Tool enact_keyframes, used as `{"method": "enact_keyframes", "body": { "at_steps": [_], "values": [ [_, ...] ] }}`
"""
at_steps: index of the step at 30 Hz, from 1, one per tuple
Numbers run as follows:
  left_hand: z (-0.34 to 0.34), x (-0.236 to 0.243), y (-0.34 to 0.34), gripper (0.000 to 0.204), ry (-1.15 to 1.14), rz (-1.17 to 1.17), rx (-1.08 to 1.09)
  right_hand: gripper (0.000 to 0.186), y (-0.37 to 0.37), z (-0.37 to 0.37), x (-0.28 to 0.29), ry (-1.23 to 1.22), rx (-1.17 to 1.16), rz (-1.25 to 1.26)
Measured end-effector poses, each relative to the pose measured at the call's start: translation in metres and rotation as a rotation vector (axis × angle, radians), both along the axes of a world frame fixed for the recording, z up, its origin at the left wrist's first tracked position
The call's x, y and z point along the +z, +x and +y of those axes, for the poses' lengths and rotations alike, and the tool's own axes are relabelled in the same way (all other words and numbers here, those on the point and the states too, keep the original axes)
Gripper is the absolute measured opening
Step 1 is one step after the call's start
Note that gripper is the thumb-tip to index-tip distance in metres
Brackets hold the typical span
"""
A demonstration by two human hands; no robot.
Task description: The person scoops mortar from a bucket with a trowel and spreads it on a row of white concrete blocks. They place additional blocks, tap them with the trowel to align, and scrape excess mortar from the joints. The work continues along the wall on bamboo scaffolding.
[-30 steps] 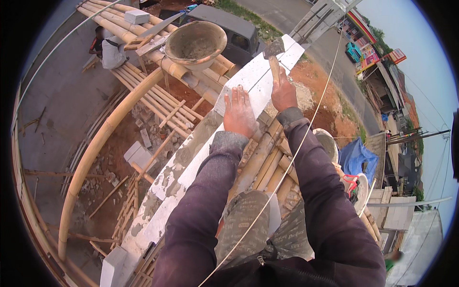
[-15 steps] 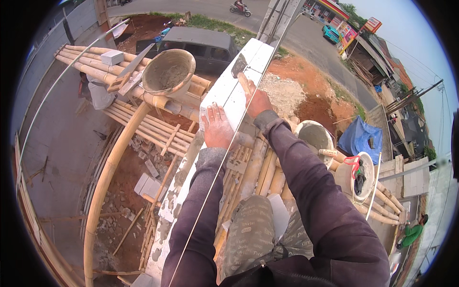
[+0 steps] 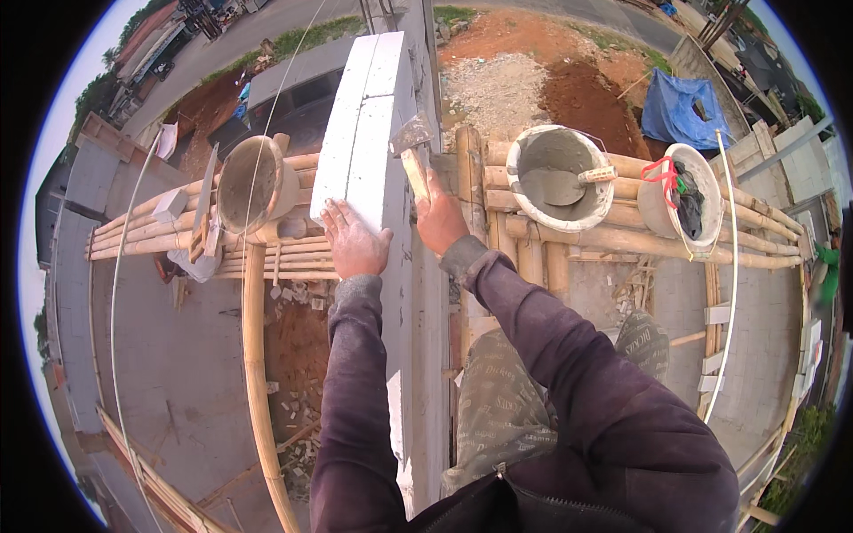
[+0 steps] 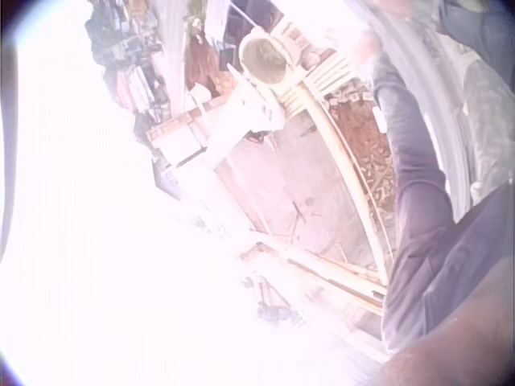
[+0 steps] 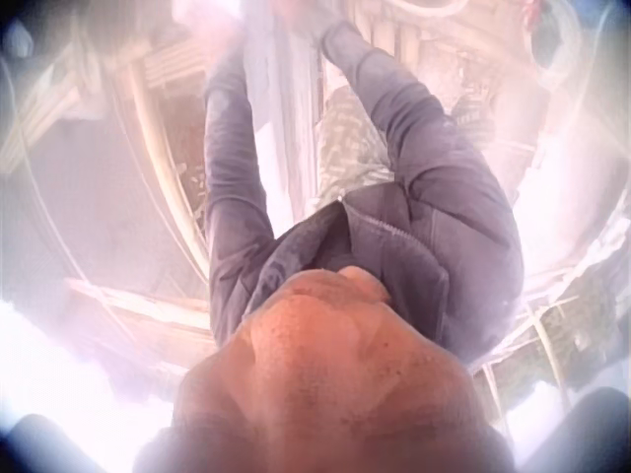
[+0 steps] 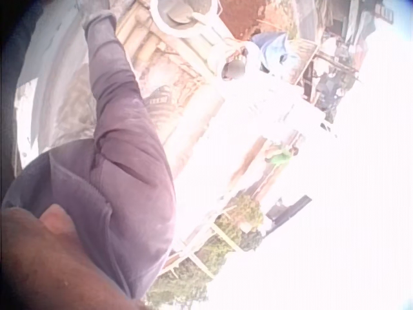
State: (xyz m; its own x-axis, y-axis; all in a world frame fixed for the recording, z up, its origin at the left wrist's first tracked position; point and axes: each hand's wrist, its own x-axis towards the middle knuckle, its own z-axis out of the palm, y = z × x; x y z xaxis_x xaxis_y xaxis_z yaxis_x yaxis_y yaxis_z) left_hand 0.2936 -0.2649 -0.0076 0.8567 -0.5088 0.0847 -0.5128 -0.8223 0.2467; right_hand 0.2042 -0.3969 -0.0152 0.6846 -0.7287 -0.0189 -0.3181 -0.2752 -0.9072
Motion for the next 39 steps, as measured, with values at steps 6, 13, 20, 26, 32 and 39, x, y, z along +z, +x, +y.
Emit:
{"method": "enact_keyframes", "body": {
  "at_steps": [6,13,20,26,32,39],
  "values": [
    [-0.002,-0.001,0.003,0.106,0.056,0.019,-0.011,0.024,0.000,-0.007,-0.088,1.010,-0.314,-0.190],
    [-0.001,0.000,0.002,0.105,0.079,0.010,-0.015,0.044,0.052,-0.001,-0.149,1.080,-0.189,-0.161],
    [-0.003,0.002,0.000,0.104,0.056,0.013,0.005,0.028,0.107,-0.053,-0.171,1.188,-0.196,-0.390],
    [-0.001,-0.001,0.001,0.104,0.043,0.000,0.003,0.058,0.082,-0.074,-0.074,-0.184,-0.144,0.105],
    [0.000,-0.009,0.003,0.104,0.083,0.012,0.009,0.054,0.088,-0.091,0.062,-0.584,-0.026,-0.074],
    [-0.001,0.001,0.000,0.105,0.015,0.000,0.005,0.049,0.103,-0.087,0.054,-0.566,0.211,0.262]
  ]
}}
